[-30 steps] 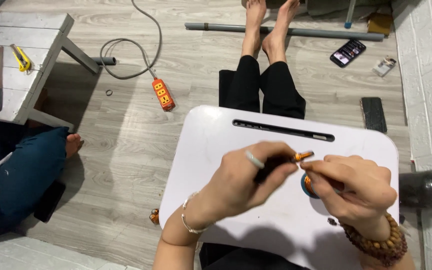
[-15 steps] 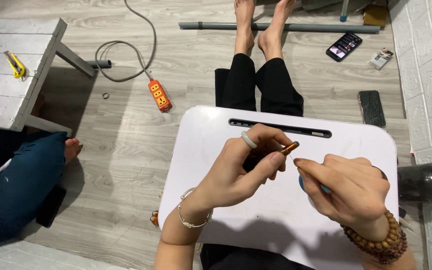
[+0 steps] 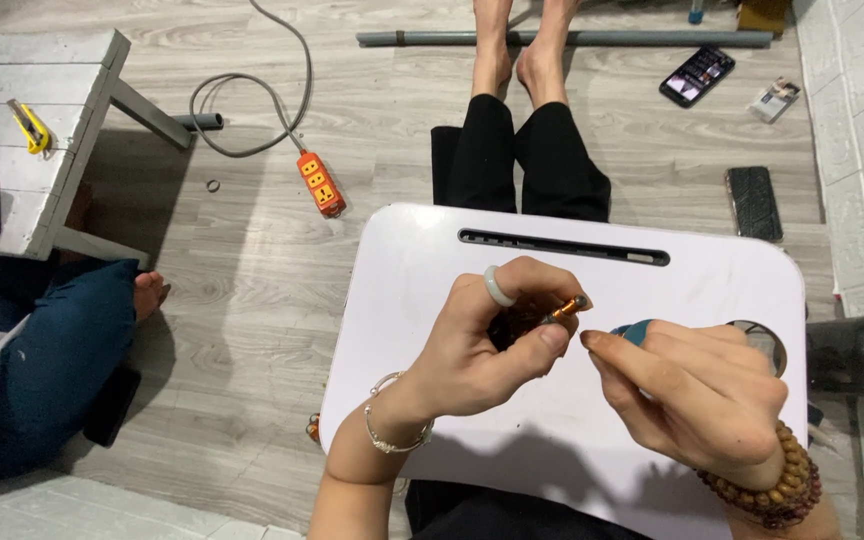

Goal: Manually winding thin copper wire around the slots of a small motor armature.

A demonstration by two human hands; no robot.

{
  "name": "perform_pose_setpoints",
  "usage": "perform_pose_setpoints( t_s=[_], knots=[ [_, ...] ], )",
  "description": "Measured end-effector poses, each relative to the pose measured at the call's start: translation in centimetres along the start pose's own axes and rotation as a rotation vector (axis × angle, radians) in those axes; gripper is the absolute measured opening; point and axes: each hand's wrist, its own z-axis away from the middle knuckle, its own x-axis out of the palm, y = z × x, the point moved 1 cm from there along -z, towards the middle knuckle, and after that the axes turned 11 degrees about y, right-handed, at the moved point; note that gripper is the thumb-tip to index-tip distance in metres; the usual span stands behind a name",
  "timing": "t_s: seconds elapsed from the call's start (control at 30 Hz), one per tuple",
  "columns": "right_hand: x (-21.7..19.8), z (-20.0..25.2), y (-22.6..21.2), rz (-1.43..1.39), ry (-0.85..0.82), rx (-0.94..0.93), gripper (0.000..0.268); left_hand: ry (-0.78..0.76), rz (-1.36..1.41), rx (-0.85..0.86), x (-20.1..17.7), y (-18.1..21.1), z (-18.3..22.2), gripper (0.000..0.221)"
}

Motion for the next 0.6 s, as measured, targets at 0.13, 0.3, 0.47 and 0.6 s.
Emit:
perform_pose_setpoints(
  t_s=[0.13,0.3,0.47,0.6],
  knots=[
    [-0.1,0.0,0.0,-0.008,-0.004,-0.006,0.012,-0.007,-0.023,0.019,0.1,-0.5,-0.1,0.018],
    [-0.2,-0.1,-0.1,-0.018,-0.006,0.003,0.013,0.009,-0.048,-0.008,0.2,-0.2,-0.1,0.017],
    [-0.4,-0.2,0.2,0.021,-0.002,0.018,0.01,0.006,-0.118,-0.05,0.1,0.9,-0.4,0.018],
    [-0.1,-0.3,0.6,0.03,-0.002,0.014,0.014,-0.035,-0.06,-0.123,-0.4,1.3,-0.5,0.02]
  ],
)
